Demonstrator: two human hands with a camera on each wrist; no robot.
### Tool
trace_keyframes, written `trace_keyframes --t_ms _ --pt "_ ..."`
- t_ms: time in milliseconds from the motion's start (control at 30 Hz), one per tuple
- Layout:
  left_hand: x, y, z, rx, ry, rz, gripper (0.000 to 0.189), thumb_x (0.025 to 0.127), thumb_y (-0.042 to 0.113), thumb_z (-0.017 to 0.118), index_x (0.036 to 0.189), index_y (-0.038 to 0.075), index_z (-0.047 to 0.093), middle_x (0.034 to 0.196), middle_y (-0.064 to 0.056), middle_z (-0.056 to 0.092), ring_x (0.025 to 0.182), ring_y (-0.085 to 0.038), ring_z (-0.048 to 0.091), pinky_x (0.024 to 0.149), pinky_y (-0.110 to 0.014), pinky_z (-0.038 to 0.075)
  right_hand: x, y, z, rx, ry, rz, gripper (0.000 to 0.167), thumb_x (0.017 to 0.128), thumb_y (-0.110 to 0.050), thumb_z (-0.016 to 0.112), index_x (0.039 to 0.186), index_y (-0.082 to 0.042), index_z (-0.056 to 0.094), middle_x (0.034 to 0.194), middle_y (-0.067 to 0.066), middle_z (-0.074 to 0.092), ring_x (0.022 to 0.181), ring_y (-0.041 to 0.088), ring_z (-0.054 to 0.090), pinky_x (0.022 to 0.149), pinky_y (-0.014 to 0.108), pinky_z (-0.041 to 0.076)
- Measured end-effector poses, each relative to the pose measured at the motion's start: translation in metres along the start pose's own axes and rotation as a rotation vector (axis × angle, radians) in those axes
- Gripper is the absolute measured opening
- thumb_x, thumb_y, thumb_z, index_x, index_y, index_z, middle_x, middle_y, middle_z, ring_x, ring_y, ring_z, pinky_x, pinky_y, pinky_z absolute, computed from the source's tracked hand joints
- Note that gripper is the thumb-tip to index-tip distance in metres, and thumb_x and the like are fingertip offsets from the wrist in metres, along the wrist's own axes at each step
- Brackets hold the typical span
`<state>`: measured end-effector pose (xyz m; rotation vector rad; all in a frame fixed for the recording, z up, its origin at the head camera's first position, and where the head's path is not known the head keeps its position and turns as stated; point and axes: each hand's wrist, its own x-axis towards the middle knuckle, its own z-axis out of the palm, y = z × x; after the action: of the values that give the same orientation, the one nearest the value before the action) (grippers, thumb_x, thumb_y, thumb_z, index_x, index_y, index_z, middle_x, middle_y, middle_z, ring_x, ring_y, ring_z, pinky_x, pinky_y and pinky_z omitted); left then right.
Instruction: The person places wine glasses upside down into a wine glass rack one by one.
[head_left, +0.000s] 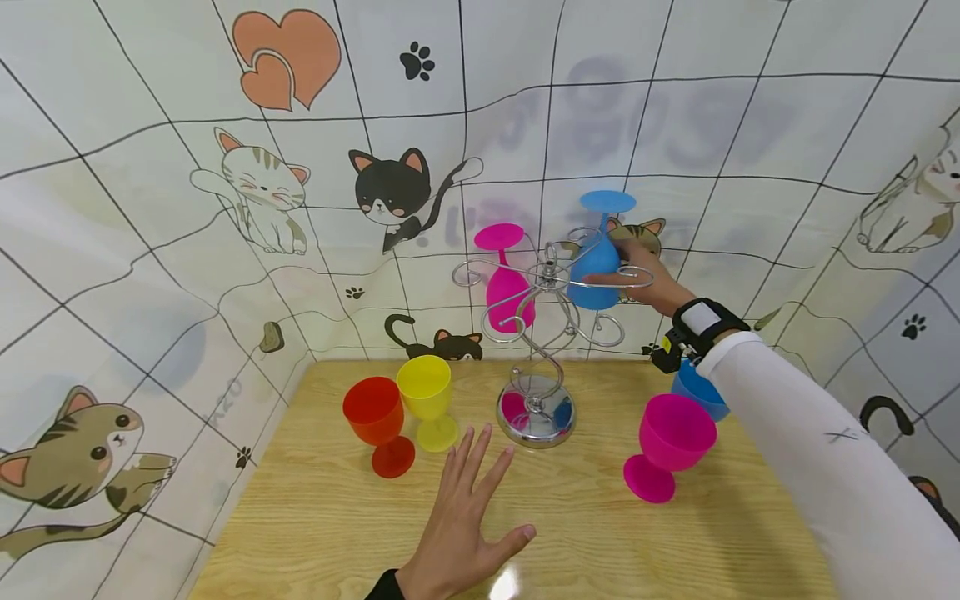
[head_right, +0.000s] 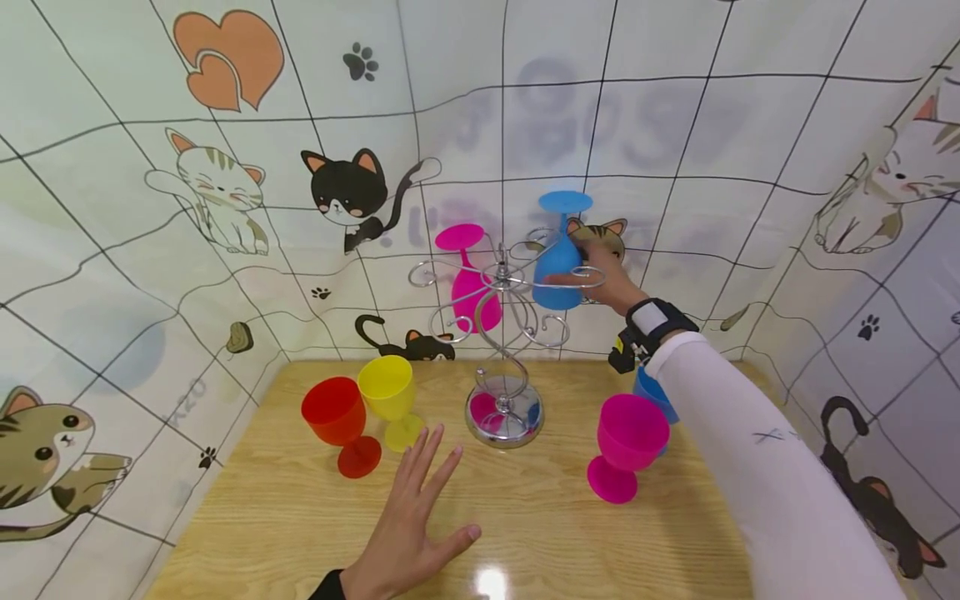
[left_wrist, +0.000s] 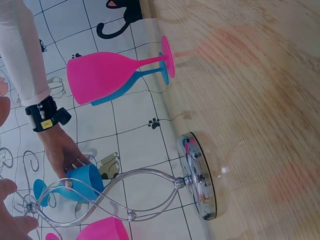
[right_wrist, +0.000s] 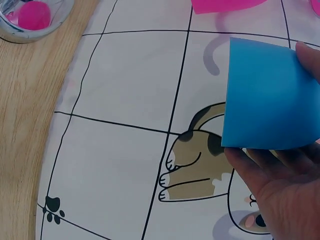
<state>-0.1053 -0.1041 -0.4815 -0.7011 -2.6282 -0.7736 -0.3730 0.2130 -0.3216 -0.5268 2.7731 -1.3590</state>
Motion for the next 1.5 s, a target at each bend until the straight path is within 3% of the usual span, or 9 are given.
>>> trace_keyframes --t_ms 133,300,400,567,767,900,1133,1267,1500 --pt "-0.001 0.001 0.000 -0.006 -0.004 -0.013 0.083 0.087 0.064 0.059 0.156 0.039 0.020 0.167 0.002 0.006 0.154 -0.030 0.007 0.123 -0.032 -0.014 0.003 -0.002 0.003 0.017 -0.012 -0.002 0.090 0.088 -0.033 0.072 0.156 -0.007 0.020 0.157 0.023 0.031 0.143 0.046 0.032 0.109 0.064 0.037" --pt "-0.001 0.002 0.000 0.014 0.001 -0.019 0.083 0.087 0.064 0.059 0.156 0.038 0.020 0.167 0.004 0.005 0.154 -0.029 0.008 0.121 -0.058 0.014 0.006 -0.006 0.007 0.000 -0.002 0.045 0.097 0.086 -0.037 0.074 0.157 -0.007 0.016 0.157 0.026 0.029 0.145 0.048 0.028 0.110 0.065 0.035" --pt "-0.001 0.001 0.000 0.012 -0.001 -0.020 0.083 0.087 0.064 0.058 0.156 0.039 0.019 0.167 0.005 0.005 0.154 -0.029 0.007 0.124 -0.052 0.006 0.008 -0.008 0.011 -0.052 0.014 0.073 0.099 0.084 -0.042 0.075 0.157 -0.006 0.018 0.157 0.026 0.030 0.144 0.048 0.030 0.111 0.064 0.035" --pt "-0.001 -0.001 0.002 0.010 0.008 -0.005 0.082 0.087 0.064 0.057 0.156 0.038 0.020 0.167 0.004 0.005 0.154 -0.031 0.009 0.119 -0.023 -0.020 0.011 -0.012 0.017 -0.073 0.007 0.066 0.096 0.086 -0.039 0.073 0.156 -0.006 0.017 0.157 0.026 0.029 0.143 0.049 0.031 0.111 0.065 0.034" --pt "-0.002 -0.001 0.002 0.001 0.015 -0.013 0.083 0.086 0.064 0.058 0.156 0.039 0.020 0.167 0.005 0.005 0.154 -0.030 0.010 0.118 -0.023 -0.020 0.014 -0.013 0.022 0.020 -0.011 0.010 0.094 0.086 -0.034 0.073 0.157 -0.009 0.017 0.156 0.027 0.030 0.143 0.049 0.031 0.110 0.066 0.033" --pt "-0.003 -0.002 0.003 0.003 0.012 -0.021 0.083 0.086 0.064 0.058 0.155 0.039 0.020 0.167 0.006 0.006 0.154 -0.030 0.010 0.119 -0.023 -0.020 0.018 -0.007 0.027 0.011 -0.018 -0.006 0.098 0.085 -0.045 0.073 0.157 -0.010 0.016 0.155 0.024 0.033 0.142 0.045 0.034 0.110 0.062 0.038" --pt "-0.003 -0.003 0.002 -0.003 0.002 -0.025 0.083 0.087 0.064 0.058 0.156 0.038 0.019 0.167 0.004 0.005 0.154 -0.030 0.008 0.118 -0.022 -0.020 0.024 -0.006 0.036 -0.009 0.007 -0.023 0.091 0.084 -0.040 0.075 0.153 -0.004 0.027 0.149 0.029 0.040 0.137 0.047 0.040 0.108 0.060 0.041" --pt "-0.003 -0.003 0.002 -0.003 -0.002 -0.033 0.084 0.087 0.063 0.059 0.156 0.038 0.018 0.167 0.004 0.004 0.154 -0.029 0.007 0.120 -0.025 -0.018 0.024 -0.006 0.040 -0.034 -0.017 0.016 0.096 0.085 -0.046 0.072 0.156 -0.006 0.022 0.152 0.027 0.037 0.138 0.046 0.040 0.109 0.057 0.041" --pt "-0.002 -0.004 0.003 0.015 0.013 -0.035 0.085 0.085 0.064 0.059 0.156 0.038 0.019 0.167 0.006 0.004 0.154 -0.029 0.008 0.118 -0.023 -0.020 0.023 -0.010 0.047 -0.052 -0.068 0.002 0.095 0.084 -0.050 0.071 0.156 -0.010 0.024 0.151 0.022 0.042 0.136 0.041 0.045 0.106 0.055 0.045"
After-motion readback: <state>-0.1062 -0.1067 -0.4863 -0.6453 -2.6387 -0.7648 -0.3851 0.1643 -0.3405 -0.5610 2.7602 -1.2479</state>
